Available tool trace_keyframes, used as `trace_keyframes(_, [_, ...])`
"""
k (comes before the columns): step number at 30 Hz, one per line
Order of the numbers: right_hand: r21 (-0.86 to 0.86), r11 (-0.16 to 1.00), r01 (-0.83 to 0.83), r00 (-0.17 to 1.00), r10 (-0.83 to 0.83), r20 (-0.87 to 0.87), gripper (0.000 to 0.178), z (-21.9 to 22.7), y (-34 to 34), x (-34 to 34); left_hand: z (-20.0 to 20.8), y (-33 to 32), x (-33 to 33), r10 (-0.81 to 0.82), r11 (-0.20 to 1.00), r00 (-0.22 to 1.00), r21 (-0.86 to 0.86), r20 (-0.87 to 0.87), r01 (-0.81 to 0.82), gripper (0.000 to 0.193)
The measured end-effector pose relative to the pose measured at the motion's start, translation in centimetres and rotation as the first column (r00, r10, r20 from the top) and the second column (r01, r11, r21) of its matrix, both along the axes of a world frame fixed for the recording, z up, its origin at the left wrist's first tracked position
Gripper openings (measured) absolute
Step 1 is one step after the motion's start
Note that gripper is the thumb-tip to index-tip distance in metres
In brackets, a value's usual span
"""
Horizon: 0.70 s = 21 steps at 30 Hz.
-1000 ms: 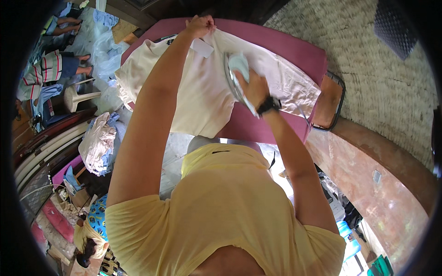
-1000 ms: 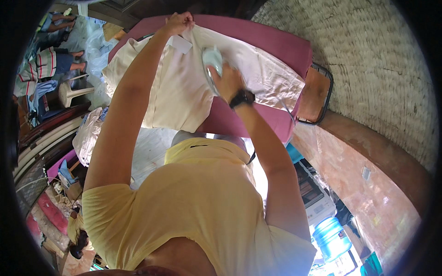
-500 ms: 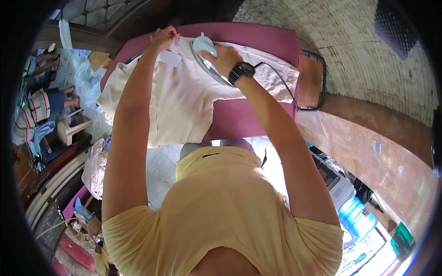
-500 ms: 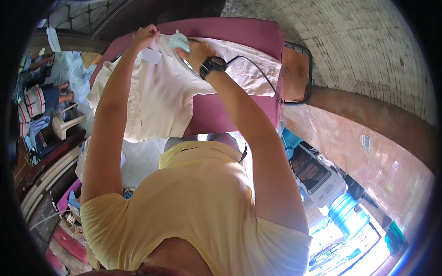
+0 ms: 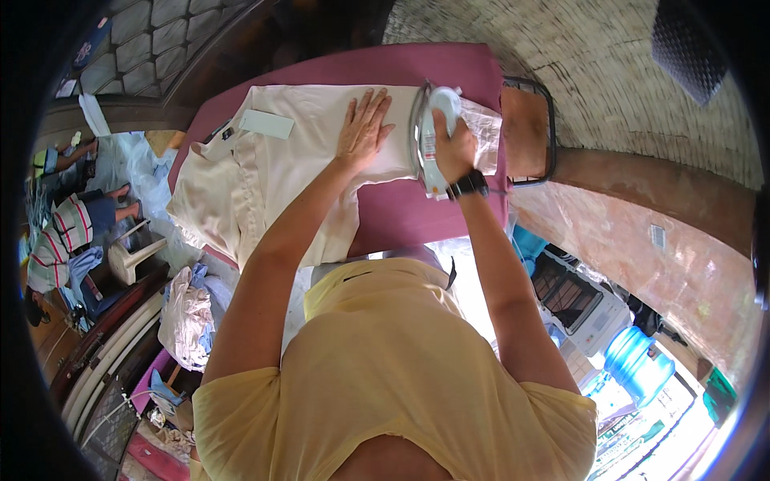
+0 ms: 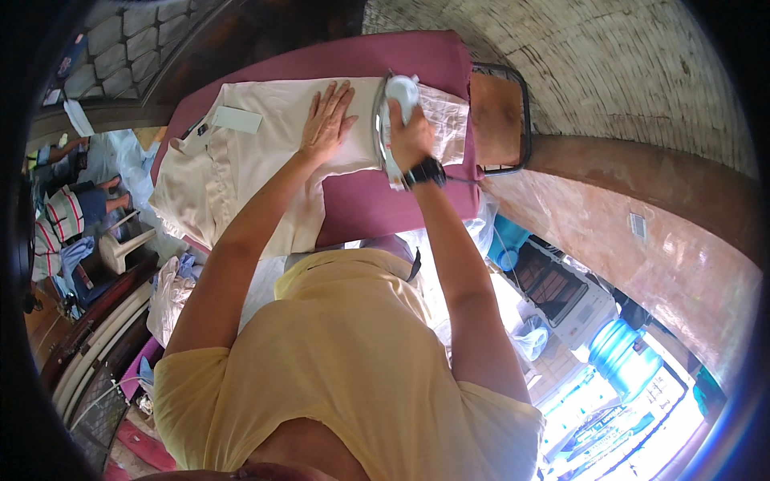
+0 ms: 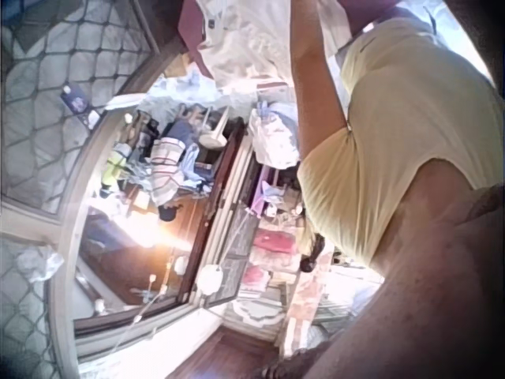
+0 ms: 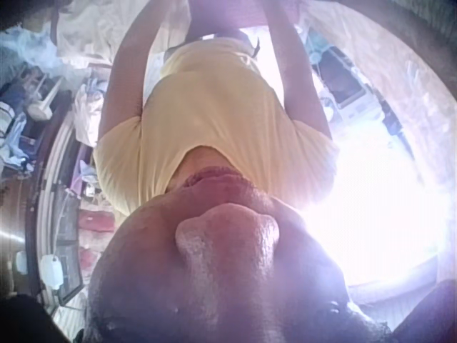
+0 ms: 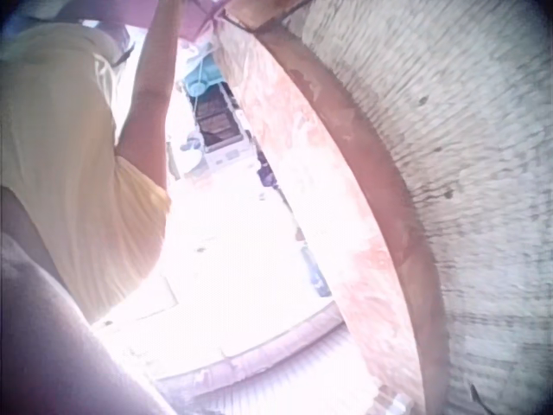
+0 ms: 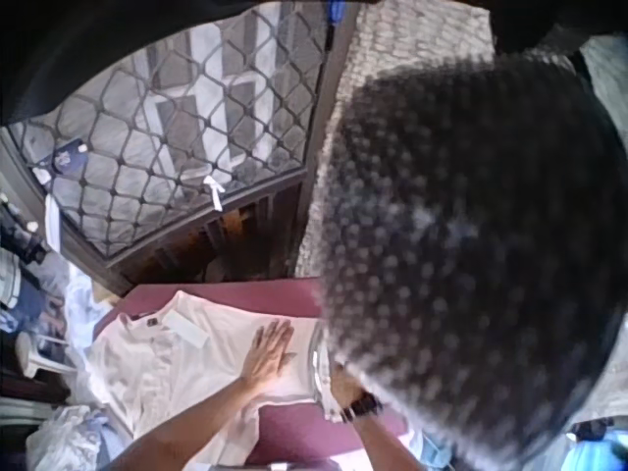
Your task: The person irons a shirt and a piece of fabric, smoothing the items on an ironing board, applying an iron to the sleeves and torso, and subsequently folding them.
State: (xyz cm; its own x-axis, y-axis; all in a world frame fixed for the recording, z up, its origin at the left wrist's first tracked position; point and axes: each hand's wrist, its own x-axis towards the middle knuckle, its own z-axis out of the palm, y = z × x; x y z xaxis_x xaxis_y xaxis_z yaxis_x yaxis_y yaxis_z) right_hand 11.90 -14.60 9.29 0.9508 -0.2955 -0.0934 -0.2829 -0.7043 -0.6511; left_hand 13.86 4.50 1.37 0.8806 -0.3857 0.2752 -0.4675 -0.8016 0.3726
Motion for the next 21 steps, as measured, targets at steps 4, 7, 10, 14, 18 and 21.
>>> trace_keyframes(4, [0.14, 0.99, -0.007, 1.0, 0.003, 0.03, 0.055, -0.7, 0.0, 6.1, -0.2, -0.1, 0.4, 0.007, 0.994, 1.0, 0.105, -0.013, -0.006, 0.057])
trace_keyframes(7, [0.216, 0.975, -0.054, 0.998, 0.051, 0.02, 0.048, -1.1, -0.1, 4.5, 0.0, 0.1, -0.1, 0.028, 0.992, 0.999, 0.12, -0.031, -0.024, 0.056])
trace_keyframes(10, [0.312, 0.948, -0.07, 0.995, 0.043, 0.093, 0.049, -1.1, 0.2, -0.6, -0.2, 0.6, -0.1, 0.06, 0.99, 0.998, 0.129, -0.037, -0.055, 0.055])
trace_keyframes(14, [0.068, 0.997, 0.026, 0.998, -0.029, 0.047, 0.056, -2.0, 0.2, 2.3, -0.2, 0.2, 0.0, 0.019, 0.991, 1.0, 0.135, -0.015, -0.017, 0.055])
trace_keyframes(18, [0.076, 0.994, 0.074, 0.996, -0.07, -0.056, 0.071, 0.1, 0.4, 4.5, -0.5, 0.1, 0.5, 0.003, 0.992, 1.0, 0.126, 0.005, -0.004, 0.055])
trace_keyframes(21, [0.167, 0.986, -0.001, 0.979, 0.035, -0.199, 0.077, 1.9, -0.8, -1.3, -0.9, 0.1, 0.2, 0.009, 0.996, 1.0, 0.088, -0.009, -0.008, 0.059])
